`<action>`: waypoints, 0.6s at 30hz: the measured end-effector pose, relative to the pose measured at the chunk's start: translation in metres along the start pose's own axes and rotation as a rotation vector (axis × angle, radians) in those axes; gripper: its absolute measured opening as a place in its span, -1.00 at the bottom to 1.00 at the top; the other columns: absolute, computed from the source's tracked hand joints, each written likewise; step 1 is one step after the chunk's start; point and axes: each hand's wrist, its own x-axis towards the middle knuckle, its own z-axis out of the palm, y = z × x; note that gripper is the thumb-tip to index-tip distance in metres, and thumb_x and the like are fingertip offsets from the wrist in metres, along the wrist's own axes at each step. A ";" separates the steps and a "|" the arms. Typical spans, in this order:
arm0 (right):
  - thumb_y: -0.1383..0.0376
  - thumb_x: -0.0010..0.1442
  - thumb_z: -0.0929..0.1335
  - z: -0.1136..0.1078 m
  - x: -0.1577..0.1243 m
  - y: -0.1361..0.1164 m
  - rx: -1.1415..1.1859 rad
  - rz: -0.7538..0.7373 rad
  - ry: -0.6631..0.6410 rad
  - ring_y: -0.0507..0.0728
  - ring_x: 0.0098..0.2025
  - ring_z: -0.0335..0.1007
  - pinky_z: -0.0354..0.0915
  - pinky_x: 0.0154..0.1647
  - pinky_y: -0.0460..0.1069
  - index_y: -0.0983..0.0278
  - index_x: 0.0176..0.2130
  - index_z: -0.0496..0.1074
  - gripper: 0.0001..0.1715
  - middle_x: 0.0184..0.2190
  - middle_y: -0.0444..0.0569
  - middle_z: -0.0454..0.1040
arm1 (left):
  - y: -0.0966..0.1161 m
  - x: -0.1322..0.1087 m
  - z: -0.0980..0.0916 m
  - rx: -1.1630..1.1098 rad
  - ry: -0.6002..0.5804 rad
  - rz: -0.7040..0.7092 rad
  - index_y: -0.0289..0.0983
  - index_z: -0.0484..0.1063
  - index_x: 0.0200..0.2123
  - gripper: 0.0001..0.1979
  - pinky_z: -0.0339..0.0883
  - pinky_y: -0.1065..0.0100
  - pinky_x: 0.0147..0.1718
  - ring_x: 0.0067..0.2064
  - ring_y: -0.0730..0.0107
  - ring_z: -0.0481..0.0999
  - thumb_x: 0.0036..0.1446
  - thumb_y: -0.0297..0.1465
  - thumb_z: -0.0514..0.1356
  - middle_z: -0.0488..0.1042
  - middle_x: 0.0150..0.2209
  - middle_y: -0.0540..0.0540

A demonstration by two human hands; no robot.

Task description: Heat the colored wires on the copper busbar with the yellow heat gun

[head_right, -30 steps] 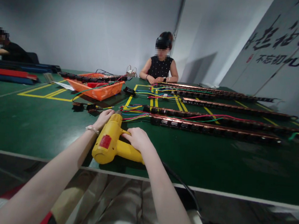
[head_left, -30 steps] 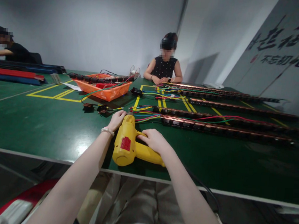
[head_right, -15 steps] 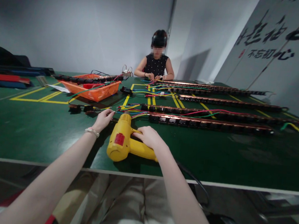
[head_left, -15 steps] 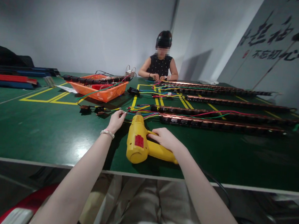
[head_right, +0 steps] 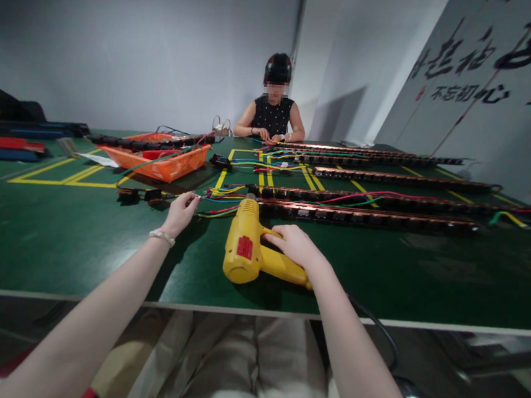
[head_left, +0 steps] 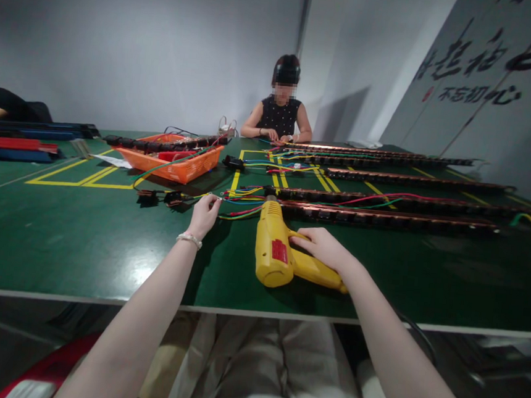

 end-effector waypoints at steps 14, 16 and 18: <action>0.07 0.24 0.22 0.004 0.002 -0.010 -0.088 0.082 0.011 0.10 -0.37 0.36 0.07 -0.43 -0.07 0.28 -0.44 0.41 -0.59 -0.43 -0.02 0.49 | 0.005 0.002 0.002 0.055 -0.011 -0.036 -0.24 0.29 -0.50 -0.71 0.21 0.36 -0.27 -0.30 0.36 0.36 0.19 -0.27 -0.05 0.41 -0.41 -0.08; 0.09 0.25 0.22 0.009 0.005 -0.015 -0.091 0.060 0.002 0.11 -0.36 0.37 0.08 -0.42 -0.07 0.27 -0.42 0.41 -0.61 -0.40 0.00 0.51 | 0.004 0.003 0.002 0.064 -0.012 -0.034 -0.24 0.29 -0.51 -0.72 0.20 0.36 -0.26 -0.31 0.36 0.36 0.18 -0.27 -0.04 0.40 -0.42 -0.08; 0.10 0.24 0.23 0.015 0.009 -0.022 -0.090 0.035 -0.019 0.11 -0.36 0.38 0.08 -0.42 -0.07 0.27 -0.41 0.42 -0.63 -0.40 0.00 0.51 | 0.004 0.003 0.002 0.074 -0.015 -0.032 -0.24 0.29 -0.52 -0.72 0.20 0.36 -0.26 -0.32 0.36 0.35 0.18 -0.28 -0.03 0.40 -0.43 -0.07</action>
